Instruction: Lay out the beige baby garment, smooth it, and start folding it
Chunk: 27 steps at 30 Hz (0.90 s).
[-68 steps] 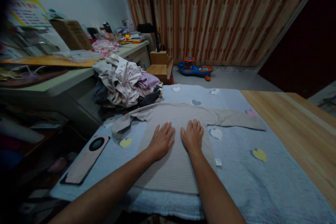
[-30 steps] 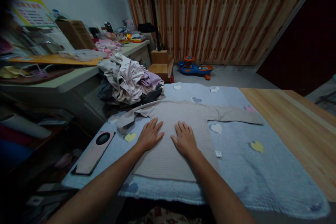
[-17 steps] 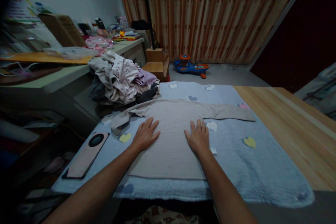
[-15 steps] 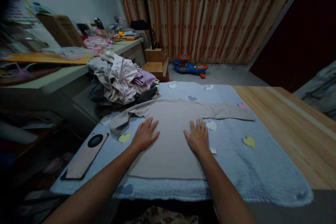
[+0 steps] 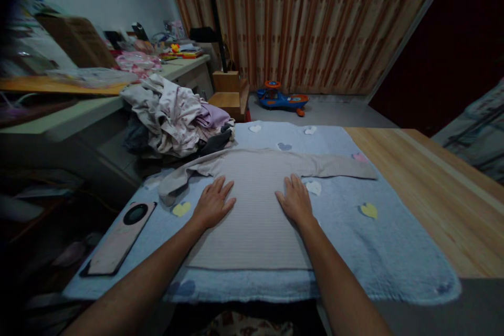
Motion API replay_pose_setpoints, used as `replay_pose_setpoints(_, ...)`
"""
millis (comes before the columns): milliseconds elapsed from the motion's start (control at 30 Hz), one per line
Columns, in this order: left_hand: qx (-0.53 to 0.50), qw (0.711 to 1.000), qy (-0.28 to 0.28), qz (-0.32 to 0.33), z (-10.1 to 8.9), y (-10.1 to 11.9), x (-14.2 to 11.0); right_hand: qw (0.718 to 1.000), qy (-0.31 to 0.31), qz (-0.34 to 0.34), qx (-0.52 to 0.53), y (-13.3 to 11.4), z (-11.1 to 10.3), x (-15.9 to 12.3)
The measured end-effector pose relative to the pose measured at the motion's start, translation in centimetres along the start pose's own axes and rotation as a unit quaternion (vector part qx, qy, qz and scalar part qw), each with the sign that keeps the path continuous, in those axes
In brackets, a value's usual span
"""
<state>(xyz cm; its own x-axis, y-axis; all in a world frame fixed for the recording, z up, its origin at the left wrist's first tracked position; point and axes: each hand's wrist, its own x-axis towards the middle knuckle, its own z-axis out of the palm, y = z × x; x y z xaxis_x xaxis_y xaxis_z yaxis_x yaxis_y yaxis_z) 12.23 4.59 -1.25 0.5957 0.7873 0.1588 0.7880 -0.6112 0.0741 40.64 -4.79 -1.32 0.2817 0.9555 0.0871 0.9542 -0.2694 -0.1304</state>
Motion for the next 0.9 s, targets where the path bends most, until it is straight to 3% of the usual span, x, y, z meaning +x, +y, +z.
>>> replay_pose_setpoints(133,0.001,1.0,0.007,0.004,0.1,-0.1,0.0,0.999,0.004,0.033,0.005,0.4,-0.3,-0.2)
replay_pose_setpoints(233,0.001,1.0,0.012,0.004,0.3,-0.1,-0.1,0.999,0.008,0.046,-0.001,-1.5,-0.7,-1.2)
replay_pose_setpoints(367,0.001,1.0,0.015,0.004,0.3,0.0,-0.1,0.998,-0.018,-0.053,0.04,-5.8,-0.6,-3.6)
replay_pose_setpoints(467,0.001,1.0,0.016,0.001,0.2,0.0,-0.1,0.992,-0.033,-0.107,0.057,-7.3,-0.2,-5.0)
replay_pose_setpoints(567,0.0,1.0,0.015,0.002,0.0,0.1,-0.1,0.993,-0.027,-0.105,0.05,-6.3,-0.2,-5.2)
replay_pose_setpoints(767,-0.001,1.0,0.012,-0.001,0.0,0.0,0.0,0.998,0.012,-0.06,0.014,-1.5,-0.2,-5.1)
replay_pose_setpoints(900,0.015,1.0,0.011,-0.014,-0.4,0.7,-0.1,0.998,0.036,-0.056,0.002,-0.4,0.2,-5.3)
